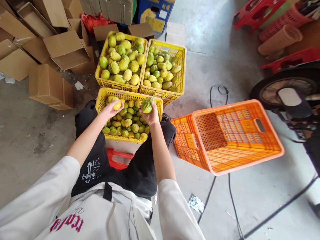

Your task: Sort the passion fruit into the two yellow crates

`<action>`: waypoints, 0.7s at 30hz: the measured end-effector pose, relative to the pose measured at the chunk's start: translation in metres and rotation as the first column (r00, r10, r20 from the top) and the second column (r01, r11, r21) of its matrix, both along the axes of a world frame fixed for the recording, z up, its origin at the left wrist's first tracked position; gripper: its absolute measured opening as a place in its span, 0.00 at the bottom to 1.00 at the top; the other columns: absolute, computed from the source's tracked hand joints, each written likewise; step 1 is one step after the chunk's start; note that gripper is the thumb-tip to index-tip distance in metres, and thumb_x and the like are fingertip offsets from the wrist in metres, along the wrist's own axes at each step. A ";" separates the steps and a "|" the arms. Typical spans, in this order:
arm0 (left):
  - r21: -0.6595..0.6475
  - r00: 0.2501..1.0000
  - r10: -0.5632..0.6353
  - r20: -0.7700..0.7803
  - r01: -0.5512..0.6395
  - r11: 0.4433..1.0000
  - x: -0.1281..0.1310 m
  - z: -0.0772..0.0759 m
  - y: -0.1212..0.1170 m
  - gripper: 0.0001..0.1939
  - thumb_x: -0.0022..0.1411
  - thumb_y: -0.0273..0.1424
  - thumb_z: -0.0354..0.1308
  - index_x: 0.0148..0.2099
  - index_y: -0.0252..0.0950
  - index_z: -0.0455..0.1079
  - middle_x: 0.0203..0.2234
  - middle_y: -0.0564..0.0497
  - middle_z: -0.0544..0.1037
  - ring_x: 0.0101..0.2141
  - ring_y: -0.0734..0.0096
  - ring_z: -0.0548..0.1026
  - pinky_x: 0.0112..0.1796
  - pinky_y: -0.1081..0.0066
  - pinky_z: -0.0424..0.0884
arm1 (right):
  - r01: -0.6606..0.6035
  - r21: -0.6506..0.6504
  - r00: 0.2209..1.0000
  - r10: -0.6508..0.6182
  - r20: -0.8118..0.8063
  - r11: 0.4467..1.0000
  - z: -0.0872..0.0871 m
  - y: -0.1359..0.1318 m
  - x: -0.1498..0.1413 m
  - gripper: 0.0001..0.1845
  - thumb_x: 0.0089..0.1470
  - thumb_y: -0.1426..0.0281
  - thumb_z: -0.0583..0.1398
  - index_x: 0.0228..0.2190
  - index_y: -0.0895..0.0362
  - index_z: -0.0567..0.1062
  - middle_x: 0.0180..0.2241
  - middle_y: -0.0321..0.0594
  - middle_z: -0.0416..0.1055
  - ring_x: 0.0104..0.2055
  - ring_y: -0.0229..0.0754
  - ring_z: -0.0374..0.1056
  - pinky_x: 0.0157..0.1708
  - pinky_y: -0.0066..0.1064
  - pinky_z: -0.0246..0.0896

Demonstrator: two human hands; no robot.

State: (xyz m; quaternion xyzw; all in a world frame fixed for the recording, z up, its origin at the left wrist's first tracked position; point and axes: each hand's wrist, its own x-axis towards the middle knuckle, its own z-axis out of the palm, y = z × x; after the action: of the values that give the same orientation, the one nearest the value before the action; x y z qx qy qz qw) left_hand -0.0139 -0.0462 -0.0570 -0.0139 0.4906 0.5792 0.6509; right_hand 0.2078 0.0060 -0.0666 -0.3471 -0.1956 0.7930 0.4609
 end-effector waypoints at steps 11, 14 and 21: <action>-0.086 0.995 0.102 -0.009 -0.103 0.991 -0.001 -0.001 0.004 0.09 0.57 0.19 0.63 0.30 0.36 0.68 0.21 0.54 0.77 0.22 0.79 0.75 0.27 0.79 0.75 | 0.082 -0.080 0.996 -0.085 -0.030 0.993 0.002 0.002 0.001 0.15 0.56 0.54 0.64 0.39 0.50 0.75 0.32 0.36 0.78 0.33 0.43 0.76 0.29 0.32 0.72; -0.088 0.998 0.059 -0.011 -0.060 0.994 -0.004 -0.001 0.004 0.08 0.59 0.25 0.66 0.33 0.37 0.69 0.21 0.54 0.76 0.20 0.79 0.74 0.20 0.83 0.68 | 0.081 -0.103 0.996 -0.085 -0.033 0.991 0.004 0.000 0.001 0.16 0.55 0.53 0.64 0.37 0.51 0.74 0.33 0.37 0.77 0.36 0.44 0.76 0.37 0.40 0.77; -0.129 0.999 0.022 -0.023 -0.025 0.991 -0.005 -0.008 0.012 0.10 0.66 0.37 0.61 0.37 0.37 0.68 0.23 0.52 0.75 0.23 0.74 0.76 0.22 0.80 0.67 | 0.111 -0.119 0.991 -0.118 -0.058 0.987 0.003 0.000 0.001 0.16 0.54 0.54 0.64 0.39 0.51 0.73 0.35 0.37 0.76 0.41 0.46 0.76 0.45 0.46 0.77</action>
State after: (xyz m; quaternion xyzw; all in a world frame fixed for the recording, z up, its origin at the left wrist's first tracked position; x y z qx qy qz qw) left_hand -0.0187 -0.0342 -0.0652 -0.0557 0.5341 0.5538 0.6364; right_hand 0.2086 0.0058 -0.0633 -0.3579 -0.1139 0.7860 0.4911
